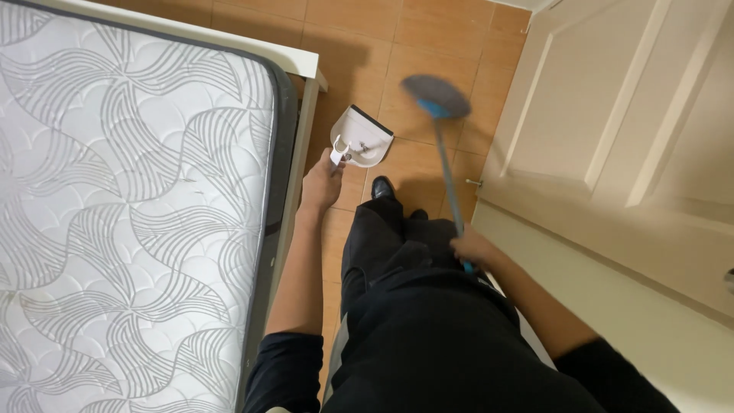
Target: The person sweeps the tiled floor of a bedroom using a broom and dustpan. They sweep debris from under a bed and along the walls, then transfer the collected dirt into the dustpan.
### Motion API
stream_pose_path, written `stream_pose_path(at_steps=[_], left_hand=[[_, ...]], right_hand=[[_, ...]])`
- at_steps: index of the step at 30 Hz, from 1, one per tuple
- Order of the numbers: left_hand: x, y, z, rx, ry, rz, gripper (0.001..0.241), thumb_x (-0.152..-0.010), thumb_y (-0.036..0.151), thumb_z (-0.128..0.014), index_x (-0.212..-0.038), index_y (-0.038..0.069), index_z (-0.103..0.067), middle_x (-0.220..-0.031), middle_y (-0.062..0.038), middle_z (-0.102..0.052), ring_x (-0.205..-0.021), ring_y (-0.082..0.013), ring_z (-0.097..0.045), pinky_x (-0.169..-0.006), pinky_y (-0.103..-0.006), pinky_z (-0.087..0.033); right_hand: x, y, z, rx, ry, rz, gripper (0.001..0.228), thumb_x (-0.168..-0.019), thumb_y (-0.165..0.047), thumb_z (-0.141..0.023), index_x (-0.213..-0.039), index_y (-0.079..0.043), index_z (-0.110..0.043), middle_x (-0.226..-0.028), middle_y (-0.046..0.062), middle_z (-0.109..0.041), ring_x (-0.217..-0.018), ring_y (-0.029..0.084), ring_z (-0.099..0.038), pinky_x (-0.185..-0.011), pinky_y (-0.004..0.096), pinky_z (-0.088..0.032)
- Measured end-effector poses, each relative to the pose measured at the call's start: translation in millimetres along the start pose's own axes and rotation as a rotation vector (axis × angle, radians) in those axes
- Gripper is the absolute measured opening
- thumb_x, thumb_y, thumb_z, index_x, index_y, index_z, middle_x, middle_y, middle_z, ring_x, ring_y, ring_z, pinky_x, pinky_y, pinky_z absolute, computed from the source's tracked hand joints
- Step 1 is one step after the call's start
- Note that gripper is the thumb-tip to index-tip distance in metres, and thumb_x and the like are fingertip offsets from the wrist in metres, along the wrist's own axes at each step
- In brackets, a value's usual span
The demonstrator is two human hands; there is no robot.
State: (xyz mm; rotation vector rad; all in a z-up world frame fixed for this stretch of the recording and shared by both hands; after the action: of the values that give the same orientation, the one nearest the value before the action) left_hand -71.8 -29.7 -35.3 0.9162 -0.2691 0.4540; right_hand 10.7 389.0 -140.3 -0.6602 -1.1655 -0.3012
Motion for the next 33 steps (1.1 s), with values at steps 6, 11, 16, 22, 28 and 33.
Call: stream_pose_path(at_steps=[6,11,16,22,28,33], left_hand=[[-8.7,2.1,9.4,-0.068,0.08,-0.075,0.03,-0.091,0.008,-0.057,-0.121,0.011,-0.053,-0.106,-0.022,-0.072,-0.103,-0.0466,-0.065,-0.086,-0.0572,-0.049],[2.1,-11.1,15.1,-0.178,0.069,0.032,0.029,-0.093,0.011,-0.06,-0.122,0.01,-0.053,-0.101,-0.028,-0.069,-0.098,-0.0506,-0.064,-0.084,-0.0602,-0.048],[56.0,-43.0,18.0,-0.14,0.117,0.072,0.021,-0.086,0.007,-0.059,-0.107,0.009,-0.06,-0.097,-0.024,-0.072,-0.096,-0.0485,-0.067,-0.084,-0.0558,-0.052],[169.5,-66.8,10.9,-0.058,0.301,0.152,0.023,-0.089,0.005,-0.056,-0.111,0.01,-0.06,-0.1,-0.024,-0.072,-0.097,-0.0474,-0.067,-0.084,-0.0564,-0.051],[238.7,-96.3,-23.3,-0.022,0.325,0.33,0.021,-0.086,0.008,-0.059,-0.106,0.011,-0.062,-0.096,-0.024,-0.072,-0.096,-0.0477,-0.066,-0.082,-0.057,-0.05],[253.5,-133.0,-31.0,-0.002,0.353,0.457,0.018,-0.09,0.015,-0.061,-0.107,0.011,-0.061,-0.098,-0.024,-0.073,-0.098,-0.0472,-0.067,-0.086,-0.0566,-0.052]], right_hand=[[132.2,-6.7,69.8,-0.436,-0.189,-0.198,0.024,-0.084,-0.01,-0.065,-0.107,-0.005,-0.065,-0.06,-0.001,-0.045,-0.041,0.009,-0.036,-0.035,0.027,-0.027],[187.7,-10.7,128.7,-0.44,-0.117,-0.189,0.017,-0.086,-0.011,-0.064,-0.102,-0.007,-0.065,-0.06,-0.002,-0.049,-0.04,0.007,-0.035,-0.035,0.025,-0.027],[159.8,-23.8,192.2,-0.328,0.054,-0.098,0.008,-0.088,-0.011,-0.065,-0.093,-0.007,-0.06,-0.061,0.0,-0.051,-0.042,0.008,-0.038,-0.036,0.027,-0.027],[11.1,-84.3,197.9,-0.234,0.079,0.044,0.018,-0.098,-0.02,-0.064,-0.091,-0.007,-0.054,-0.065,0.001,-0.049,-0.048,0.01,-0.041,-0.04,0.03,-0.031],[-60.8,-93.2,82.5,0.0,-0.004,-0.059,0.029,-0.102,-0.046,-0.056,-0.1,-0.017,-0.054,-0.07,0.0,-0.052,-0.051,0.013,-0.047,-0.046,0.035,-0.047],[-45.6,21.9,-20.8,0.298,-0.013,0.109,0.051,-0.108,-0.05,-0.045,-0.103,0.001,-0.052,-0.061,0.013,-0.059,-0.047,0.026,-0.058,-0.044,0.044,-0.047]])
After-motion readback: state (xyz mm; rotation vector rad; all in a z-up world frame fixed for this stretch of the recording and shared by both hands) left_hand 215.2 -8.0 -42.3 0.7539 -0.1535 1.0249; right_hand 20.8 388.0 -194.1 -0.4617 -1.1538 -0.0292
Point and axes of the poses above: each hand's wrist, its own x-axis away from the middle knuckle, its own z-axis out of the back of the hand, y = z × x, the point moved 10 cm from there along -x, towards the middle knuckle
